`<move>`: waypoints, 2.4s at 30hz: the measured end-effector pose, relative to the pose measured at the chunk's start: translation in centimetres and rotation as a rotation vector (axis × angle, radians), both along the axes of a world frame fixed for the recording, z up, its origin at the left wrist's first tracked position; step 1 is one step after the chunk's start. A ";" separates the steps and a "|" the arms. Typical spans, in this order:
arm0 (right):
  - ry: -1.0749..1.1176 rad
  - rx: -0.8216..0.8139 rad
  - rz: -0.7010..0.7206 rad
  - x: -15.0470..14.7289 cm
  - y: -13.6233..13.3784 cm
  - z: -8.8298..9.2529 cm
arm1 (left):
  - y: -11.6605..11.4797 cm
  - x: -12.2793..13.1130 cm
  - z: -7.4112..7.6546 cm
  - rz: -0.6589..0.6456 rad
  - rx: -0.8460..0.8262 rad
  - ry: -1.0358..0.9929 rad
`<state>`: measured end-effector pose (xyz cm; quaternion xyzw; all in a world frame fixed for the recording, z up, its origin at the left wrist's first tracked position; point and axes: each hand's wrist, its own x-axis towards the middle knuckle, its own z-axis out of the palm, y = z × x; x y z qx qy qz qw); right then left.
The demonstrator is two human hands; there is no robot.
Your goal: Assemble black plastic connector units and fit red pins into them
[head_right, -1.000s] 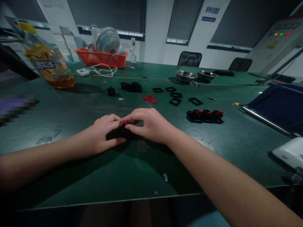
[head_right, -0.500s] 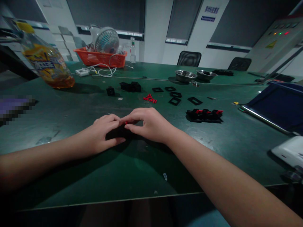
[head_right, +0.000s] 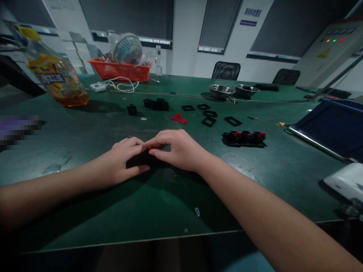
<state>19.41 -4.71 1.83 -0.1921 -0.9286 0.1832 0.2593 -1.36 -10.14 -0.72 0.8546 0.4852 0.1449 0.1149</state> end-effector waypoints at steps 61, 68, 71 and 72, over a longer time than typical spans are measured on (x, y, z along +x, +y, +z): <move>-0.015 -0.047 -0.032 0.0 -0.2 0.1 | 0.0 -0.1 0.0 -0.009 -0.005 -0.010; -0.021 -0.027 -0.025 0.0 -0.2 0.1 | -0.1 0.0 0.1 -0.003 -0.014 0.003; -0.024 -0.026 -0.035 0.0 -0.3 0.2 | -0.1 0.0 0.1 0.002 -0.004 0.006; -0.025 -0.023 -0.038 0.0 -0.3 0.2 | -0.1 0.0 0.1 0.003 -0.003 0.006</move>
